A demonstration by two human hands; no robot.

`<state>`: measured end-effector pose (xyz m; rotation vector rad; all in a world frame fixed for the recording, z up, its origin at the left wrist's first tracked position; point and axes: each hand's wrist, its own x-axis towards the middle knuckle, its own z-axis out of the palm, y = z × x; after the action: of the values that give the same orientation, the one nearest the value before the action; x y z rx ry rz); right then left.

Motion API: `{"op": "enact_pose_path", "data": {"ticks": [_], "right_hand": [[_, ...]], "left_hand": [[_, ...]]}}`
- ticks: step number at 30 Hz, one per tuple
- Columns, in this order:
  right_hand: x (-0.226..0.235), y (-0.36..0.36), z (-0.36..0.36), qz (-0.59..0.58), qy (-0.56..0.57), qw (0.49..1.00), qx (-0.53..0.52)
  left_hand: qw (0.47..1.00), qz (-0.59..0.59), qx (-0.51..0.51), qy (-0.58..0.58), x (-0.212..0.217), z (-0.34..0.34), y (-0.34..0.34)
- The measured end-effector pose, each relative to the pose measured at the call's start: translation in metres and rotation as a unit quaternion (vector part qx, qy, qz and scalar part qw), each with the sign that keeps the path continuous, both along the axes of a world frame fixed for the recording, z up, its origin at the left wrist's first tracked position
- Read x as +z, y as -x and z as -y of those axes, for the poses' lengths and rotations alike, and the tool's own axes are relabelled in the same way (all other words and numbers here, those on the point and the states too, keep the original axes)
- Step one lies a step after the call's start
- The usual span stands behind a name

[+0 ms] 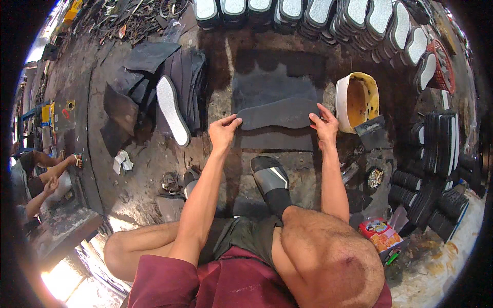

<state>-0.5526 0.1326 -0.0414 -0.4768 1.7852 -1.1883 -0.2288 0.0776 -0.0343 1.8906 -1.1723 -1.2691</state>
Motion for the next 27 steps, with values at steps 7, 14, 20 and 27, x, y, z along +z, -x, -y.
{"op": "enact_pose_path", "data": {"ticks": [7,14,20,27], "right_hand": [[-0.007,-0.001,-0.001,-0.031,0.015,0.999,-0.007],[-0.019,0.0,-0.003,-0.05,0.039,0.998,0.003],[-0.012,0.005,0.003,-0.101,0.002,0.994,0.027],[0.024,-0.005,0.008,-0.544,-0.124,0.805,0.201]], "left_hand": [[0.931,0.28,-0.157,0.176,0.026,0.002,0.022],[0.833,0.191,-0.451,0.257,0.018,0.008,0.071],[0.835,0.183,-0.457,0.247,0.01,0.017,0.07],[0.809,0.258,-0.46,0.26,0.005,0.021,0.075]]}}
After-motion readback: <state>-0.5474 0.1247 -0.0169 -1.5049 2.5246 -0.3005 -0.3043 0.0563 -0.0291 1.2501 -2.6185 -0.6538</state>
